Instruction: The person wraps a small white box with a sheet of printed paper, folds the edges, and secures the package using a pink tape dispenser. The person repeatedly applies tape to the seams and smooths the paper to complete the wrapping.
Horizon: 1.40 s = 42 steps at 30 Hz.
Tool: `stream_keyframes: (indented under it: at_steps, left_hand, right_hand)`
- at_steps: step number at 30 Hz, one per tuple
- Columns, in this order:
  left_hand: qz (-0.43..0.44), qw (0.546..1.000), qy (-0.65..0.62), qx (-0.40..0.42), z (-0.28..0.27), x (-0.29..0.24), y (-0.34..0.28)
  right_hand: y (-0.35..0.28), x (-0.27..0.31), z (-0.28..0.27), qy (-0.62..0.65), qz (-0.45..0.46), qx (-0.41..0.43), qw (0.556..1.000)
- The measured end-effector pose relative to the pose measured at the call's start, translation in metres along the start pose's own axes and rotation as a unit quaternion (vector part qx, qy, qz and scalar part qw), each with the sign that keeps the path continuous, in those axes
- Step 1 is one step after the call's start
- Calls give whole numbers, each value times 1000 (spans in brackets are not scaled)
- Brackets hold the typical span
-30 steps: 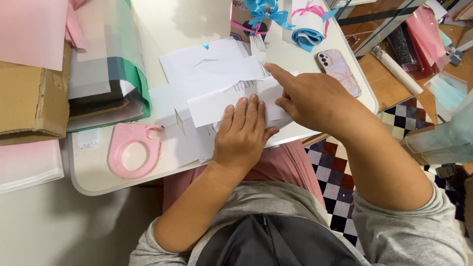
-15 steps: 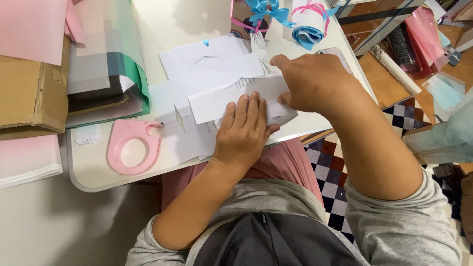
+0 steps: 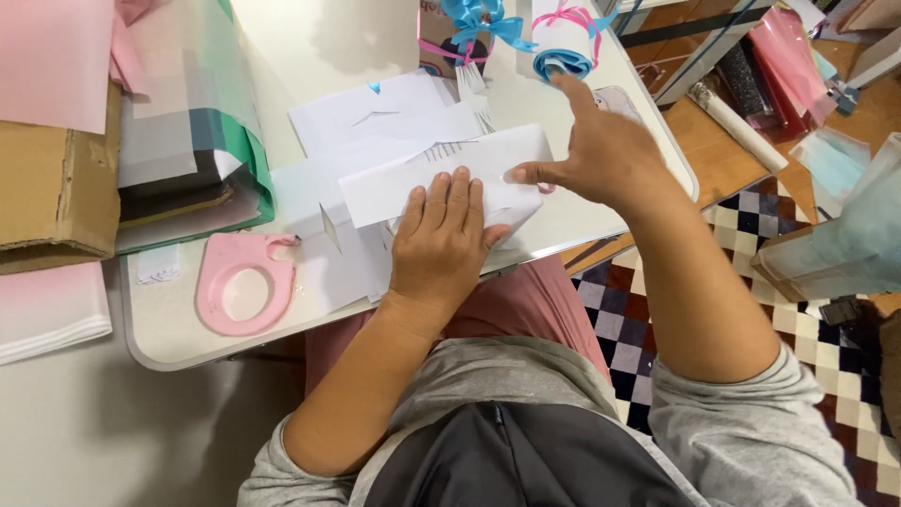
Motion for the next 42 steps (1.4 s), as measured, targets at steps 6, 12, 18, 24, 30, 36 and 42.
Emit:
stream_keyframes:
  at_steps: [6,12,18,24,30,36,42]
  left_hand:
    - [4,1000,-11,15,-3,4,1]
    - [-13,994,-102,42,6,14,-8]
    - [-27,992,-108,61,-12,36,-11]
    - [-25,992,-89,82,-29,55,-17]
    - [-81,991,-77,75,-47,90,-48]
    - [-191,979,25,68,-40,155,-124]
    - [-272,938,98,191,5,193,-200]
  right_hand:
    - [2,-39,52,411,-67,-151,897]
    - [-42,-17,45,366,-268,-424,784]
    - [-54,28,47,66,-289,-433,851]
    - [-44,24,59,118,-283,-417,856]
    - [-54,23,53,166,-277,-417,850]
    - [-66,11,52,187,-288,-452,823]
    - [-75,16,50,202,-311,-465,804]
Point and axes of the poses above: each hand's wrist, its own y-axis towards the middle knuckle, its own z-axis out of the palm, x = y × z, the point moved 9 cm from there along y, towards the middle knuckle, and after that the axes turned 3 degrees about -z, right-handed, at the moved point
